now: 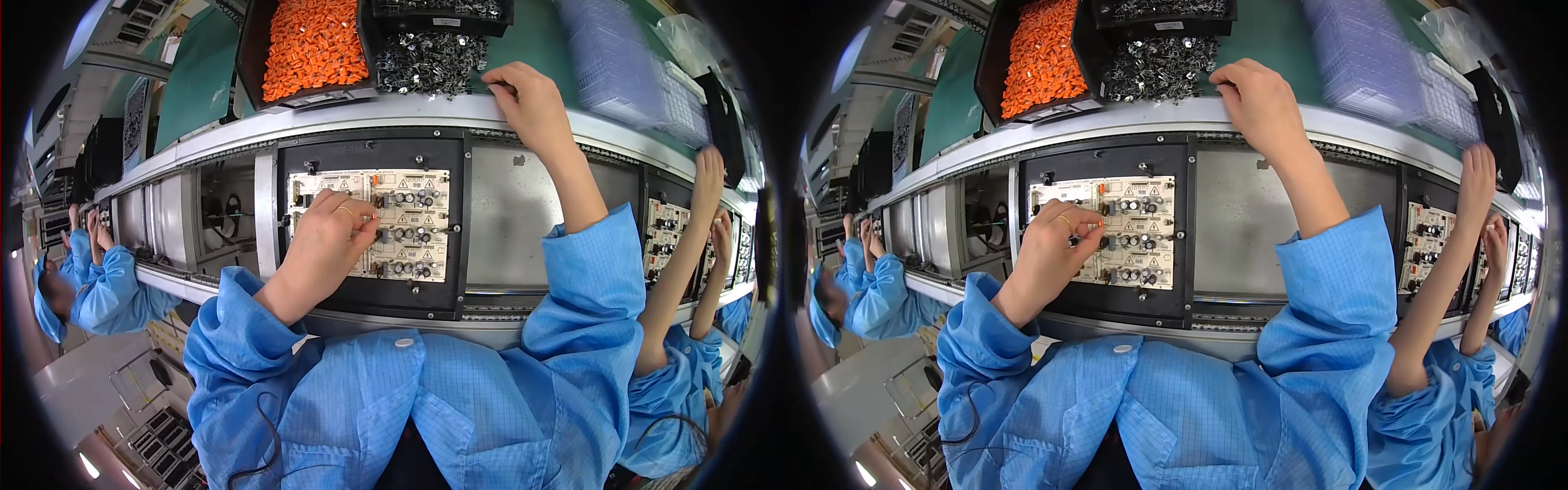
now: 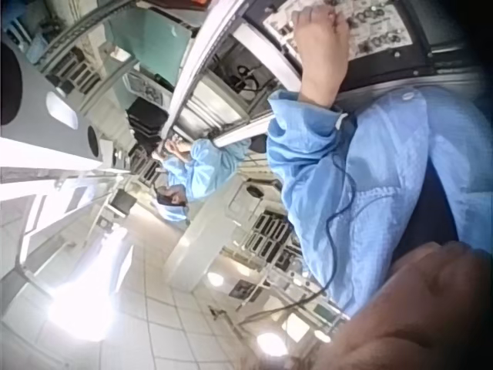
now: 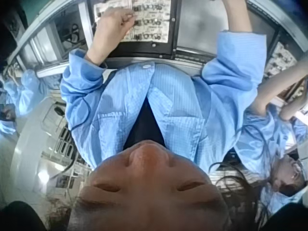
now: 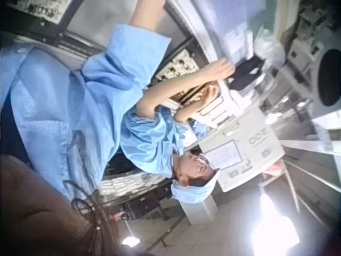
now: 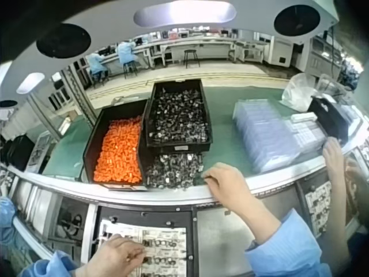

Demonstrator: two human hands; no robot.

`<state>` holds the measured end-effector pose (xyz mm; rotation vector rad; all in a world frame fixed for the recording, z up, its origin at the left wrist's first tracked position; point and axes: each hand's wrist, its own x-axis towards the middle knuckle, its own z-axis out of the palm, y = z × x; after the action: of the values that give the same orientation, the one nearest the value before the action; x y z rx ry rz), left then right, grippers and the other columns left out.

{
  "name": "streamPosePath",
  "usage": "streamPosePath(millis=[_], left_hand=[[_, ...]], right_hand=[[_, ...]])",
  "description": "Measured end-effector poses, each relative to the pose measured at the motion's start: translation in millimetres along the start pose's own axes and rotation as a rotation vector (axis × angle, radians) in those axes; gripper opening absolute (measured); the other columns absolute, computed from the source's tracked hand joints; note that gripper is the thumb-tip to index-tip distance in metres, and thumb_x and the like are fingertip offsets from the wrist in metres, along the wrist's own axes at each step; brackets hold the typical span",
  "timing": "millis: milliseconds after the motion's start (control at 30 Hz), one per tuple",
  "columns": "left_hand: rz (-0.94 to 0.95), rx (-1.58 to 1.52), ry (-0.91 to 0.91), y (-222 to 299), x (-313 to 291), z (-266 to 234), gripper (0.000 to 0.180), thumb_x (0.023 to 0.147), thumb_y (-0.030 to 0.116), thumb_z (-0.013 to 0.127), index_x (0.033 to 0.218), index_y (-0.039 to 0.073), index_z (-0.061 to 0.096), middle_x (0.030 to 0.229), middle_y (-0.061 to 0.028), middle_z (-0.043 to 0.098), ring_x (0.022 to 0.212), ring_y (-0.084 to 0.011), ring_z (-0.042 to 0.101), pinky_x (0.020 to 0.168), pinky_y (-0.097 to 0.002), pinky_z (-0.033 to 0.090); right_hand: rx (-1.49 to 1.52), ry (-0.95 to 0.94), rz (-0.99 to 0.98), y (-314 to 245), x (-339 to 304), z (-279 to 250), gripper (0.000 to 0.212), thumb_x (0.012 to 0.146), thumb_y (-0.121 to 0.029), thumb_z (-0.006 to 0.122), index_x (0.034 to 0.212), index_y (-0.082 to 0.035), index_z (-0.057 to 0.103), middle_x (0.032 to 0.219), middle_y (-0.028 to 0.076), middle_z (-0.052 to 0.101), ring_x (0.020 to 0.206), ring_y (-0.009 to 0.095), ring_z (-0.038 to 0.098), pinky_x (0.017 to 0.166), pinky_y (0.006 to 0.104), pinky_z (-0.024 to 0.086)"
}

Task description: Placing small electronic components manually onto printed circuit boards on an assembly line.

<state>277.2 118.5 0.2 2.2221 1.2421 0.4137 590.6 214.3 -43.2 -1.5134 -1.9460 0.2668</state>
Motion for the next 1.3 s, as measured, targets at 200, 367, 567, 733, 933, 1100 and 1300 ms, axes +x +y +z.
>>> streamPosePath(millis=[200,367,567,733,933,1100,1300], left_hand=[[-0.027,0.016,-0.011,3.3,0.3,-2.5,0.011,0.080,0.003,0.071,0.089,0.000,0.068,0.082,-0.0127,0.065,0.083,-0.0331,0.060,0.075,-0.0397,0.050],[-0.021,0.024,-0.024,5.1,1.9,-2.4,0.010,0.080,0.003,0.071,0.089,0.000,0.068,0.081,-0.0124,0.065,0.084,-0.0329,0.060,0.075,-0.0401,0.050],[0.000,0.035,-0.022,7.4,2.4,-1.4,0.012,0.081,0.002,0.070,0.092,0.000,0.065,0.081,-0.0125,0.065,0.084,-0.0329,0.060,0.075,-0.0408,0.049],[-0.032,0.019,0.034,1.0,12.4,-18.8,0.018,0.083,0.004,0.070,0.098,0.001,0.062,0.081,-0.0120,0.064,0.080,-0.0314,0.059,0.073,-0.0402,0.049],[0.295,0.675,0.559,-99.2,140.0,-65.6,0.018,0.091,0.012,0.063,0.105,0.000,0.064,0.089,-0.0169,0.067,0.083,-0.0364,0.062,0.075,-0.0418,0.050],[0.432,0.019,0.507,-136.8,189.3,-82.1,0.015,0.082,0.010,0.064,0.081,-0.004,0.066,0.080,-0.0262,0.066,0.081,-0.0435,0.065,0.074,-0.0506,0.052],[0.040,0.565,0.519,-128.8,197.9,-75.0,0.013,0.082,0.009,0.063,0.079,-0.004,0.062,0.078,-0.0272,0.064,0.079,-0.0449,0.063,0.074,-0.0522,0.051]], right_hand=[[0.037,-0.059,0.100,-2.9,3.1,-10.3,0.022,0.087,-0.003,0.064,0.107,-0.002,0.070,0.091,0.007,0.067,0.077,0.017,0.064,0.072,0.0285,0.051],[0.326,-0.036,0.247,-1.1,0.1,-17.6,0.020,0.089,-0.002,0.063,0.107,0.003,0.069,0.093,0.005,0.067,0.082,0.012,0.064,0.077,0.0253,0.052],[0.621,-0.114,0.390,-29.3,-8.3,-40.4,0.016,0.091,0.000,0.062,0.103,0.007,0.069,0.100,0.006,0.066,0.086,0.012,0.064,0.081,0.0244,0.053],[0.745,-0.221,0.388,-57.4,-49.0,-53.7,0.016,0.090,0.001,0.064,0.104,0.005,0.069,0.101,0.006,0.066,0.086,0.013,0.064,0.080,0.0239,0.053],[0.409,-0.357,0.125,-123.5,-116.9,-32.9,0.023,0.083,0.005,0.067,0.105,-0.002,0.069,0.096,0.010,0.066,0.088,0.021,0.065,0.075,0.0314,0.054],[0.210,-0.298,-0.016,-142.1,-136.0,-6.9,0.029,0.080,0.007,0.067,0.107,-0.002,0.063,0.096,0.013,0.066,0.089,0.030,0.064,0.075,0.0367,0.054],[0.159,-0.277,-0.023,-139.9,-138.8,-3.7,0.034,0.079,0.007,0.068,0.110,-0.001,0.058,0.095,0.013,0.066,0.090,0.031,0.063,0.076,0.0374,0.054]])
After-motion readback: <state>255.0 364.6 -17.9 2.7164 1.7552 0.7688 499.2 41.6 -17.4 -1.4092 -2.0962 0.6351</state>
